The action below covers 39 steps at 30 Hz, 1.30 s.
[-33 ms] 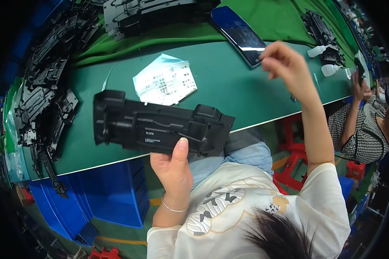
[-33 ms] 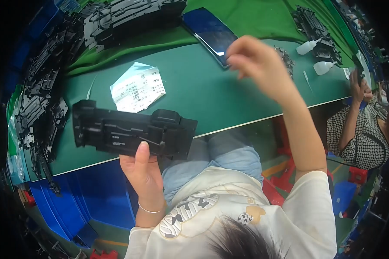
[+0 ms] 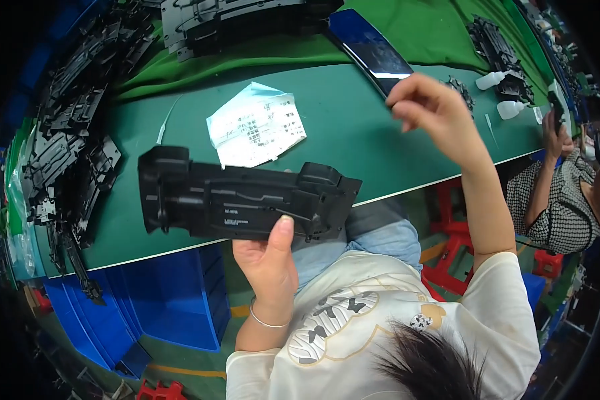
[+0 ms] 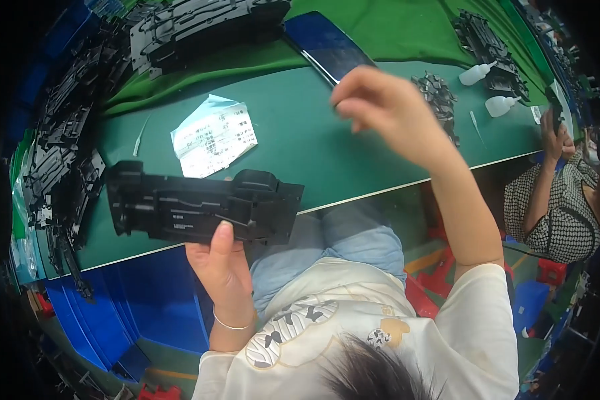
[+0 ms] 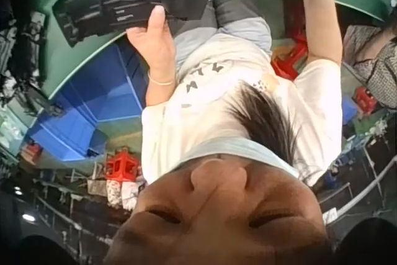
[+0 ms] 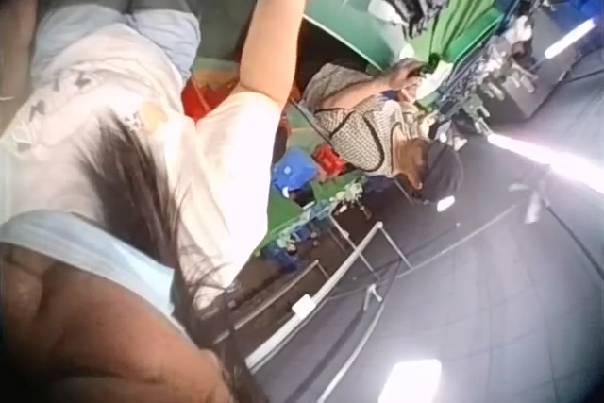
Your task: Manually attaching small plastic components and gears to a toy car chassis on a factory assembly line.
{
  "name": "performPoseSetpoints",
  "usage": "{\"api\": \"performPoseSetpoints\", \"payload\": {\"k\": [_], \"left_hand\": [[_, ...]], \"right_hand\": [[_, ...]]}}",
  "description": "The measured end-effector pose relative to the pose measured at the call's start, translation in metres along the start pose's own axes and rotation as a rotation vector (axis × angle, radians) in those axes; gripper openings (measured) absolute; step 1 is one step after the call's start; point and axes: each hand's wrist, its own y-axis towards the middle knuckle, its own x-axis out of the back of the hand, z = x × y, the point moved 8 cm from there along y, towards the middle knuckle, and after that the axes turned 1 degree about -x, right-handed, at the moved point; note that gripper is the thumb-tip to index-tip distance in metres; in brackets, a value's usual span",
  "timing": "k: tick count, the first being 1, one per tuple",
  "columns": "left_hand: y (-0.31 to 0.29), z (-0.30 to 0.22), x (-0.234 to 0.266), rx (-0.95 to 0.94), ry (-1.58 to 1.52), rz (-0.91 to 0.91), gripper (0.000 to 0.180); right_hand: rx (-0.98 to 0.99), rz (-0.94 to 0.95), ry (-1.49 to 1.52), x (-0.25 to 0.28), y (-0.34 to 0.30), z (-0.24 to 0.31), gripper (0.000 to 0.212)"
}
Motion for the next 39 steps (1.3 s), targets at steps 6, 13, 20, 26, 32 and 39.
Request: {"api": "performPoseSetpoints", "payload": {"k": [6,13,20,26,32,39], "left_hand": [[-0.008,-0.001,0.002,0.043,0.081,0.110,0.023],[-0.019,-0.001,-0.022,0.305,0.240,0.546,0.039],[-0.042,0.001,-0.037,0.920,-0.518,0.379,0.082],[-0.028,0.021,-0.034,0.296,0.101,0.678,0.056],[-0.017,0.000,-0.026,-0.006,0.583,0.470,0.039],[-0.015,0.006,-0.006,-0.078,0.665,0.294,0.016]], "right_hand": [[-0.028,0.151,0.174,-0.047,0.016,0.024,0.013],[0.280,0.251,0.307,-0.053,0.029,0.069,0.012],[0.133,0.109,0.370,-0.067,-0.019,0.042,0.009],[0.160,-0.407,0.292,-0.052,-0.061,0.009,0.007],[0.260,-0.038,0.101,-0.074,-0.045,0.035,0.008],[0.213,0.076,-0.280,-0.078,0.022,0.046,0.013]]}}
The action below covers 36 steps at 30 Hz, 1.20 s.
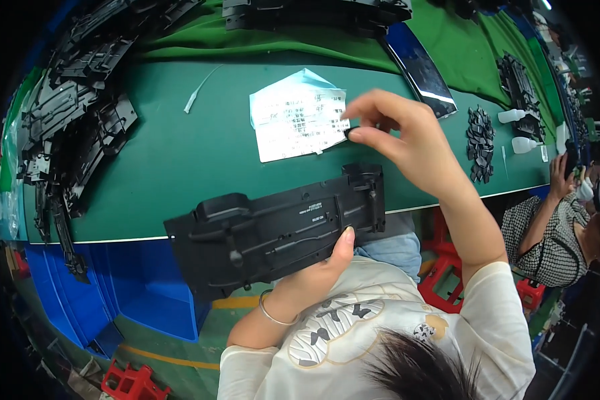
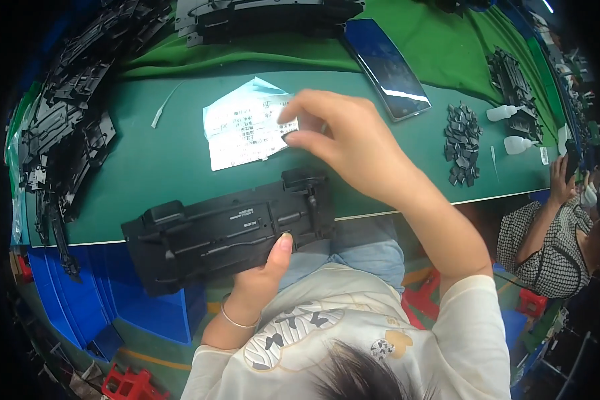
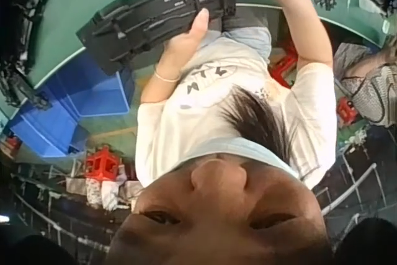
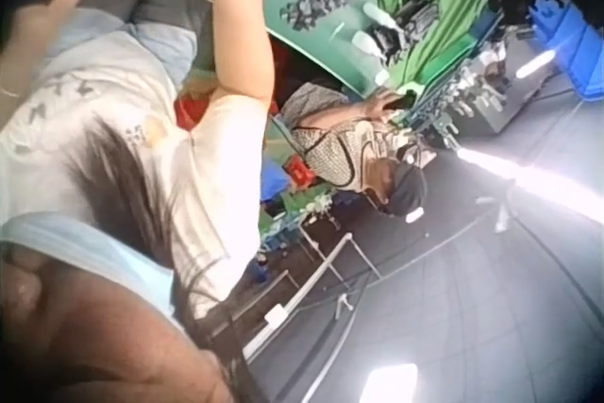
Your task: Manually attaching small plastic components and gears to a toy car chassis on a factory assembly line.
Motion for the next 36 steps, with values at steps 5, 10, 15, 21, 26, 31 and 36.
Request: {"api": "performPoseSetpoints", "payload": {"k": [5,10,15,21,26,31,36], "left_hand": [[0.009,-0.012,0.002,-0.162,0.059,0.003,0.009],[0.010,-0.011,0.002,-0.193,0.091,-0.013,0.007],[0.011,-0.009,0.001,-0.171,0.053,0.009,0.007],[0.012,-0.010,0.001,-0.165,0.024,0.013,0.006],[0.012,-0.010,0.001,-0.175,0.008,0.009,0.007],[0.011,-0.009,0.001,-0.154,-0.010,0.011,0.007],[0.012,-0.011,0.001,-0.166,0.007,0.009,0.008]], "right_hand": [[0.001,0.179,-0.086,-0.017,0.026,-0.006,0.011],[-0.007,0.196,-0.152,-0.021,0.031,-0.002,0.010],[0.070,0.152,-0.212,-0.023,0.032,0.004,0.010],[0.176,0.117,-0.298,-0.024,0.032,0.016,0.009],[0.215,0.109,-0.350,-0.027,0.030,0.017,0.007],[0.227,0.110,-0.356,-0.029,0.030,0.015,0.008],[0.232,0.104,-0.360,-0.028,0.029,0.015,0.007]]}}
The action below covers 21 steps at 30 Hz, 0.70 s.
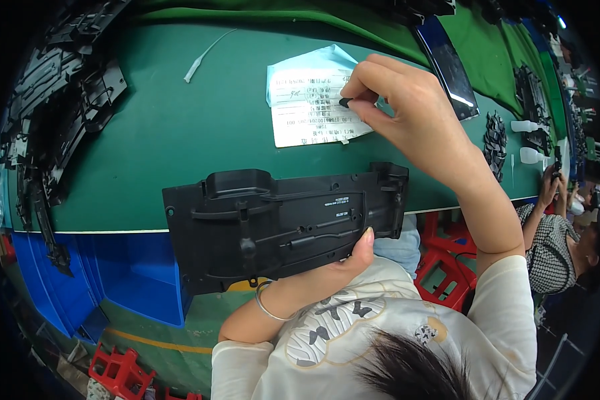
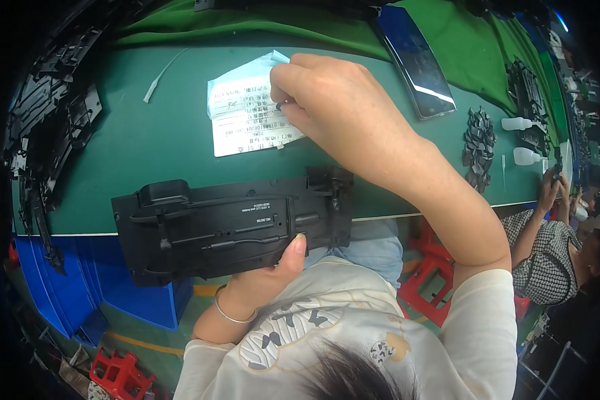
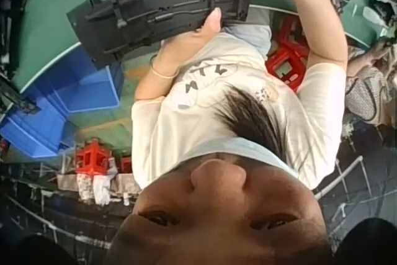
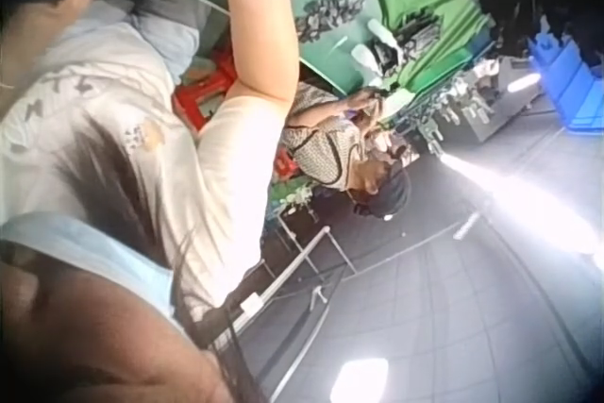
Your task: Manually attaching small plastic components and gears to a toy car chassis on a factory assembly line.
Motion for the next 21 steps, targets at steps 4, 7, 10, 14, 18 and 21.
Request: {"api": "performPoseSetpoints", "payload": {"k": [4,7,10,14,18,21], "left_hand": [[-0.001,0.001,0.001,0.016,0.005,-0.011,0.007],[0.000,0.001,0.001,0.003,0.010,-0.016,0.007],[0.000,0.002,0.001,0.024,-0.001,-0.016,0.008],[0.000,-0.001,0.002,-0.019,0.080,-0.028,0.008],[-0.001,0.001,0.002,0.005,0.101,0.006,0.007],[-0.004,0.005,0.003,0.042,0.046,0.024,0.008]], "right_hand": [[0.006,0.015,0.010,-0.003,0.001,-0.001,0.007],[0.012,0.014,-0.007,-0.001,0.001,0.000,0.007],[0.027,0.010,-0.006,0.000,0.001,0.001,0.006],[0.004,-0.007,-0.075,0.011,-0.001,0.001,0.013],[-0.146,-0.047,0.415,0.015,-0.011,-0.022,0.015],[-0.453,-0.038,0.926,0.004,-0.028,-0.041,0.016]]}}
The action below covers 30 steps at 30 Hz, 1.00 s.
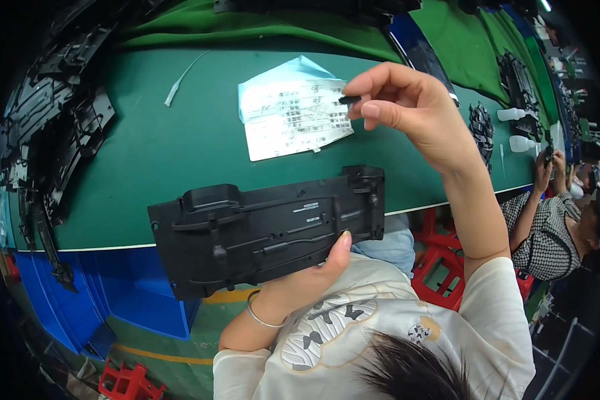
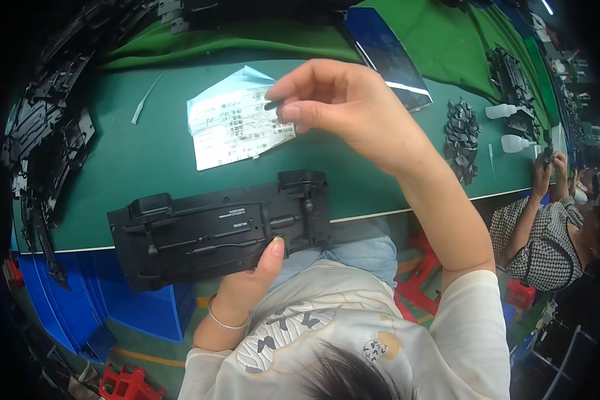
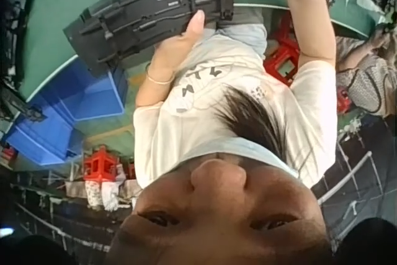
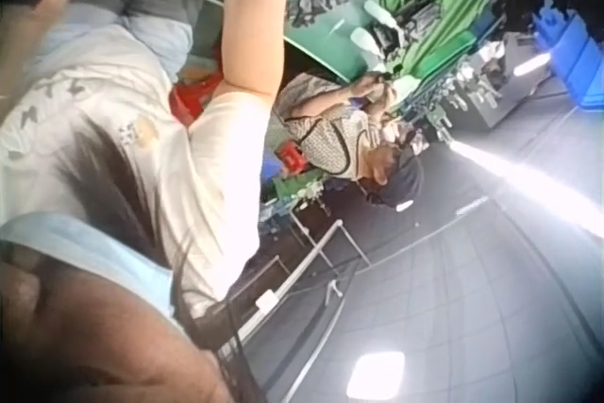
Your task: Manually attaching small plastic components and gears to a toy car chassis on a factory assembly line.
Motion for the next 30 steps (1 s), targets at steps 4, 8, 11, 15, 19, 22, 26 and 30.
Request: {"api": "performPoseSetpoints", "payload": {"k": [4,8,11,15,19,22,26,30], "left_hand": [[-0.001,-0.003,0.000,0.026,-0.072,-0.015,0.014],[-0.003,-0.005,-0.001,0.068,-0.116,-0.089,0.013],[-0.001,-0.011,-0.001,0.024,-0.010,-0.139,0.012],[0.000,-0.022,-0.004,-0.090,0.202,-0.164,0.011],[-0.002,-0.023,-0.009,-0.056,0.188,-0.087,0.022],[-0.002,-0.026,-0.014,-0.061,0.311,-0.024,0.020],[-0.004,-0.024,-0.015,-0.037,0.350,-0.021,0.018],[-0.002,-0.023,-0.016,-0.026,0.338,-0.016,0.018]], "right_hand": [[-0.042,-0.021,0.093,0.011,-0.014,-0.012,0.021],[-0.123,-0.050,0.182,0.008,-0.031,-0.012,0.013],[-0.102,-0.118,0.198,0.006,-0.042,-0.011,0.013],[-0.106,-0.118,0.209,0.000,-0.053,-0.012,0.014],[-0.078,-0.100,0.233,-0.006,-0.058,-0.012,0.015],[0.016,-0.078,0.159,-0.008,-0.062,-0.008,0.014],[0.183,-0.114,-0.016,-0.010,-0.068,0.001,0.014],[0.172,-0.089,-0.081,-0.013,-0.069,0.000,0.018]]}}
